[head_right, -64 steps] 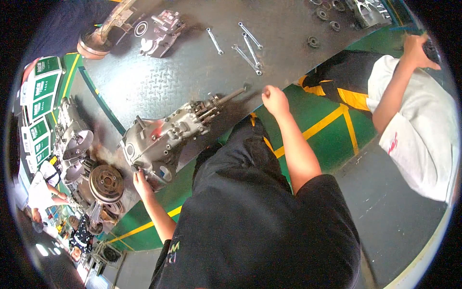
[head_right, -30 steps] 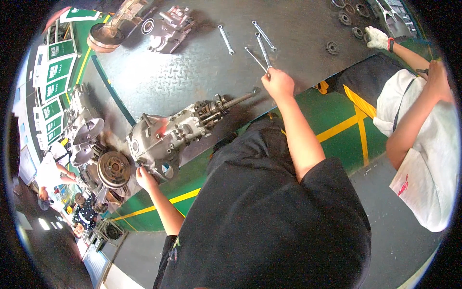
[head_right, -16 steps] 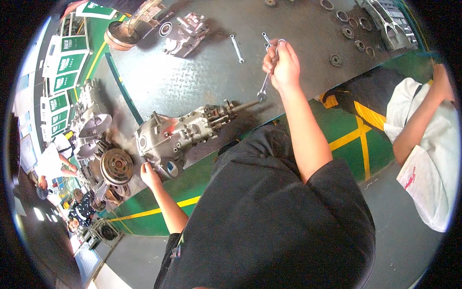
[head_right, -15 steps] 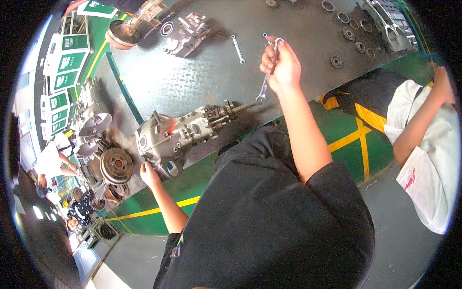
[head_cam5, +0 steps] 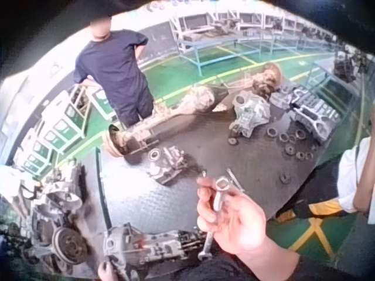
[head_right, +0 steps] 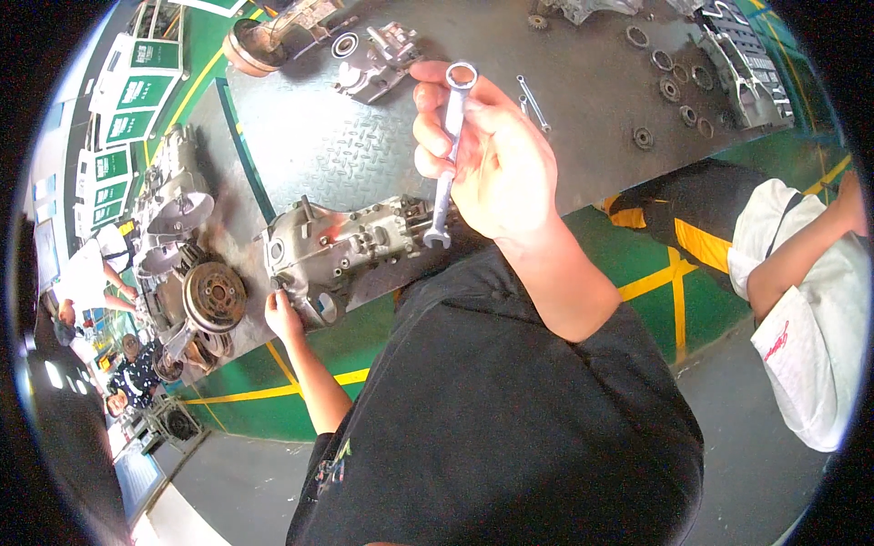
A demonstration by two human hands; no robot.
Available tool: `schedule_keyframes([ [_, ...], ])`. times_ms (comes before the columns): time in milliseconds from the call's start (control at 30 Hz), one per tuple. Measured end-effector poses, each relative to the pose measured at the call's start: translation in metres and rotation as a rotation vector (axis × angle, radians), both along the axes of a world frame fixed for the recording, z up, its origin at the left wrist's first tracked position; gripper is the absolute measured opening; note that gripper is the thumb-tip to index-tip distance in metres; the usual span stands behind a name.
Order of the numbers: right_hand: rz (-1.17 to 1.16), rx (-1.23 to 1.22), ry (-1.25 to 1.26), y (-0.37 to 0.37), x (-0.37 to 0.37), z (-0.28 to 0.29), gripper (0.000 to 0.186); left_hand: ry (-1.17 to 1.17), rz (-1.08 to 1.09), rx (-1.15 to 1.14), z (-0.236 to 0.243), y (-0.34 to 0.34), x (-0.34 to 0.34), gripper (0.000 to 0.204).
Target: Inspecting and assembling a transmission or differential housing on a workbench using a wrench.
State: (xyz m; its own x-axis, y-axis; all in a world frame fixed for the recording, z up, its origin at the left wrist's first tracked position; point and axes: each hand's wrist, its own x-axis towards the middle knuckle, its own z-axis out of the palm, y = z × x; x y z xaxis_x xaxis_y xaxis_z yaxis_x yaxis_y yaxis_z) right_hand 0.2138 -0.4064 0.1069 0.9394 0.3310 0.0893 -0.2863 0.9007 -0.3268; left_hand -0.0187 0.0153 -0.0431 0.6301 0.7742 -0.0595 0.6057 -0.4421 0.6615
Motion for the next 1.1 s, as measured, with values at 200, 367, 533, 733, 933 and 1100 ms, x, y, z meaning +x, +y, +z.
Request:
schedule_keyframes([
  [200, 0.038, 0.010, -0.052, 0.021, -0.007, -0.008, 0.031, -0.028, -0.045, -0.018, -0.001, 0.001, 0.000, 0.034],
  [367, 0.068, -1.237, -0.067, 0.024, 0.000, -0.083, 0.026, -0.011, -0.010, -0.149, 0.006, -0.005, 0.000, 0.035],
  [533, 0.494, -1.731, 0.227, -0.045, -0.034, -0.242, 0.026, -0.041, -0.027, -0.180, 0.001, -0.001, 0.002, 0.030],
  [733, 0.538, -1.708, 0.275, -0.040, -0.083, -0.233, 0.024, -0.066, 0.001, -0.107, 0.010, -0.008, 0.004, 0.028],
  [933, 0.771, -2.012, -0.736, 0.058, -0.061, -0.143, 0.036, -0.139, -0.023, -0.120, -0.002, 0.000, 0.001, 0.027],
  [1100, 0.656, -1.943, -0.921, 0.107, -0.043, -0.124, 0.035, -0.078, -0.014, -0.213, 0.019, -0.012, 0.005, 0.027],
])
